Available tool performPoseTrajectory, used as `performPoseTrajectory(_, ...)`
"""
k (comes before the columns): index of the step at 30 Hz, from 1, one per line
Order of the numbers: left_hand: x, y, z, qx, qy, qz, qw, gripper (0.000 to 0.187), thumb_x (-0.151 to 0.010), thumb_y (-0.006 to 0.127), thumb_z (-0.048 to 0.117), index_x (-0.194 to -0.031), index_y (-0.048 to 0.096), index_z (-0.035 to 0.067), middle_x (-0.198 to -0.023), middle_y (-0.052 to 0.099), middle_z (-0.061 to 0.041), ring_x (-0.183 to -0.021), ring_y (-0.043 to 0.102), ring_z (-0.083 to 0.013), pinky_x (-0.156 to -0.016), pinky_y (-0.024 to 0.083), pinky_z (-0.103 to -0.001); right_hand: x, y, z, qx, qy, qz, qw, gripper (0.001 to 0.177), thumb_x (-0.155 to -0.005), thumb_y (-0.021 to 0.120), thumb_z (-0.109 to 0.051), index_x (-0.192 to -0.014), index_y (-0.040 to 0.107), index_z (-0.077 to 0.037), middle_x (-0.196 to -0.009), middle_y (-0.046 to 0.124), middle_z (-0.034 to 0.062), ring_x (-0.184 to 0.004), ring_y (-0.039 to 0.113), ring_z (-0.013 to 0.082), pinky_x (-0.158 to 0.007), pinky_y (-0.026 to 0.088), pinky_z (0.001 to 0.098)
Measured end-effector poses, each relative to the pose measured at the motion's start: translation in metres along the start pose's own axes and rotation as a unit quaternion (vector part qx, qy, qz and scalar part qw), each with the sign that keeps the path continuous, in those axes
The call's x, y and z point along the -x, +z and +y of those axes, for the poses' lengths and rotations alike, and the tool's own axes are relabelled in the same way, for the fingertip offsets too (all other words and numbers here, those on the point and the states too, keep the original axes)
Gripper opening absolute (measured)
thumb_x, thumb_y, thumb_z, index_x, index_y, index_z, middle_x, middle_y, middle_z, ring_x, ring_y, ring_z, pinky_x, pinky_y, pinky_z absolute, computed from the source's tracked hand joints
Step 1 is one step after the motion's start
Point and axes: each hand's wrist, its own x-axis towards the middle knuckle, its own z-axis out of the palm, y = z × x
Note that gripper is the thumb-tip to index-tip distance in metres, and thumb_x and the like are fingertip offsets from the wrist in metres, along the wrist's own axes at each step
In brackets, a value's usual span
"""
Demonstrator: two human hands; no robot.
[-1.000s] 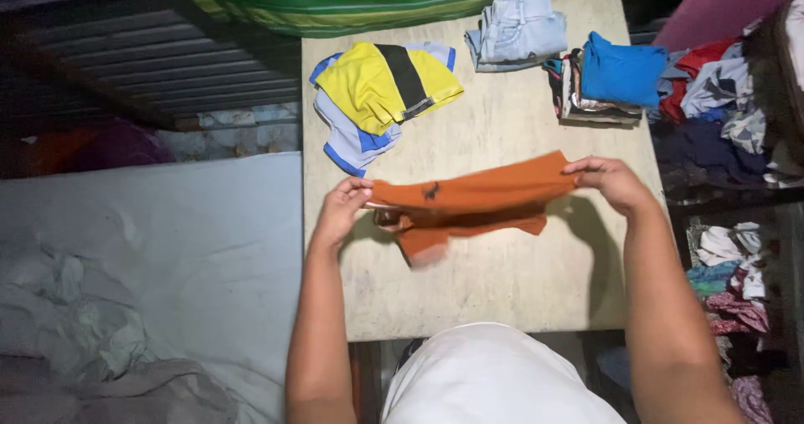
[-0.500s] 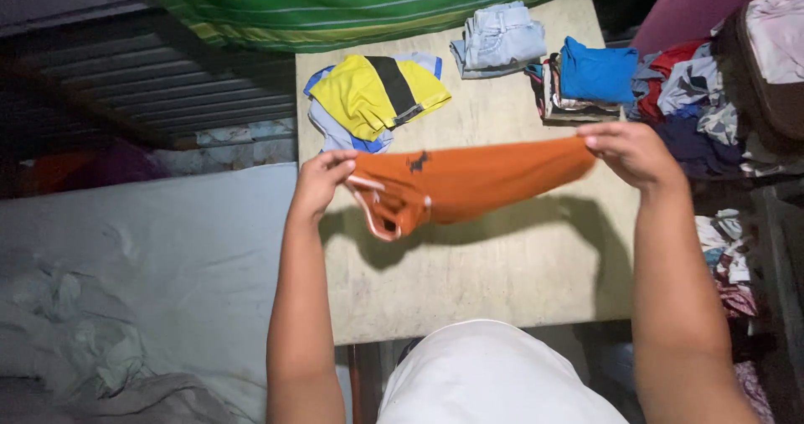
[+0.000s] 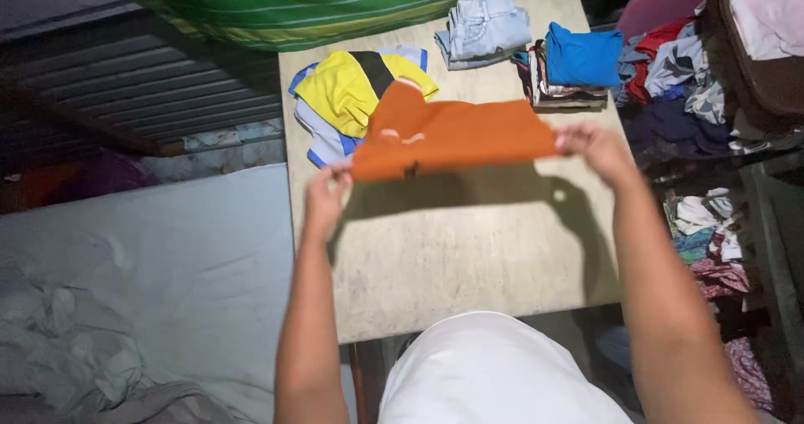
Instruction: Folding various items of clothing, including t-shirts, shorts, and pants, on a table.
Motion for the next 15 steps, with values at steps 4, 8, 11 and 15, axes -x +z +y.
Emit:
performPoseTrajectory(4, 0.076, 0.042, -0.024, -0.125, -0.163, 0.015, 0.978, 0.04, -0.092, 0.065, 0.005, -0.132, 0.067, 0.011, -0.096, 0.072, -0.004, -0.089, 0.066, -0.0131, -0.084, 0.052, -0.029, 0.036, 0.033, 0.116, 0.075, 0.123, 0.002, 0.99, 0.041, -0.086, 0.08, -0.012, -0.125, 0.072, -0.006, -0.093, 0.075, 0.0108, -0.083, 0.065, 0.0166, -0.077, 0.053, 0.0331)
performPoseTrajectory(8, 0.126, 0.068, -0.063, -0.106, -0.211, 0.007, 0.972, 0.038, -0.094, 0.059, 0.002, -0.13, 0.066, 0.009, -0.104, 0.075, -0.005, -0.1, 0.07, -0.0136, -0.088, 0.052, -0.027, 0.075, 0.053, 0.137, 0.238, 0.175, -0.008, 0.955, 0.042, -0.083, 0.083, -0.01, -0.122, 0.071, -0.005, -0.089, 0.073, 0.0056, -0.083, 0.069, 0.0172, -0.079, 0.054, 0.0322)
performPoseTrajectory(11, 0.128, 0.072, -0.068, -0.072, -0.216, 0.0, 0.974, 0.038, -0.093, 0.06, -0.001, -0.129, 0.067, 0.008, -0.106, 0.075, -0.008, -0.1, 0.069, -0.015, -0.089, 0.053, -0.028, 0.081, 0.051, 0.16, 0.205, 0.194, -0.001, 0.959, 0.044, -0.083, 0.082, -0.007, -0.125, 0.069, -0.004, -0.086, 0.072, 0.0065, -0.083, 0.068, 0.0179, -0.079, 0.054, 0.0323)
performPoseTrajectory(15, 0.124, 0.064, -0.029, -0.091, -0.283, 0.003, 0.955, 0.035, -0.098, 0.055, 0.0, -0.129, 0.069, 0.009, -0.11, 0.075, -0.005, -0.093, 0.068, -0.0196, -0.085, 0.054, -0.031, 0.071, 0.035, 0.183, 0.13, 0.16, -0.007, 0.978, 0.049, -0.08, 0.08, 0.0, -0.127, 0.067, -0.003, -0.094, 0.071, 0.0043, -0.089, 0.067, 0.0154, -0.081, 0.055, 0.0286)
